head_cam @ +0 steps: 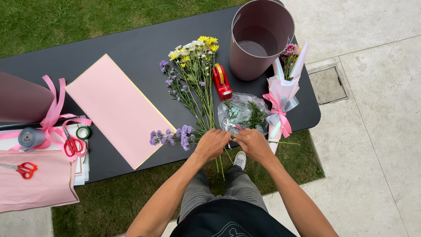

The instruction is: The person arranges flowers by hand on a table, gathering stems of different colors and securing them.

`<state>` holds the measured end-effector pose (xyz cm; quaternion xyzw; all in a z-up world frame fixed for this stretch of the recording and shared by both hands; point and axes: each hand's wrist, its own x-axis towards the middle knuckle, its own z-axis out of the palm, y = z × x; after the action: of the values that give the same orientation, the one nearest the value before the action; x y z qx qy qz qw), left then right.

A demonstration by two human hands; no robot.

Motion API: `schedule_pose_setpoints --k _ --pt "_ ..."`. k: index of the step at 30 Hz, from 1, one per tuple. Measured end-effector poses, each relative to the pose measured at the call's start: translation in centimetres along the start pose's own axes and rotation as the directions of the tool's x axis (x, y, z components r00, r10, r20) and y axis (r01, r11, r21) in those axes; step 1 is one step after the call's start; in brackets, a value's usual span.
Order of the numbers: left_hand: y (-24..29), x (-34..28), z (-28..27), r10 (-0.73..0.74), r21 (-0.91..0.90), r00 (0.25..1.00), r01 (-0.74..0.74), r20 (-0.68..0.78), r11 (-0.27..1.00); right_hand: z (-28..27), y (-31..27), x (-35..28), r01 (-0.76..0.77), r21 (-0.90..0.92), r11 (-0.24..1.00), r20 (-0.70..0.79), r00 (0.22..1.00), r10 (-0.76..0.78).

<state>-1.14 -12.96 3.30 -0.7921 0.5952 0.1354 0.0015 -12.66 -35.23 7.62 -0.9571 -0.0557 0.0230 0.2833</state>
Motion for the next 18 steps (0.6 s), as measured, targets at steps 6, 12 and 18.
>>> schedule_pose_setpoints --k 6,12,18 --pt "1.4 1.5 -1.5 -0.235 -0.091 0.970 0.229 -0.057 0.969 -3.2 3.6 1.6 0.073 -0.061 0.995 -0.011 0.997 -0.074" --pt "3.2 1.7 -5.2 -0.348 -0.347 0.935 0.304 -0.070 0.887 -1.5 7.4 3.4 0.361 -0.141 0.922 -0.110 0.919 -0.377" --pt "4.2 2.0 -4.0 -0.408 -0.287 0.910 0.373 -0.072 0.882 -3.3 6.0 3.8 0.410 -0.122 0.904 -0.144 0.894 -0.425"
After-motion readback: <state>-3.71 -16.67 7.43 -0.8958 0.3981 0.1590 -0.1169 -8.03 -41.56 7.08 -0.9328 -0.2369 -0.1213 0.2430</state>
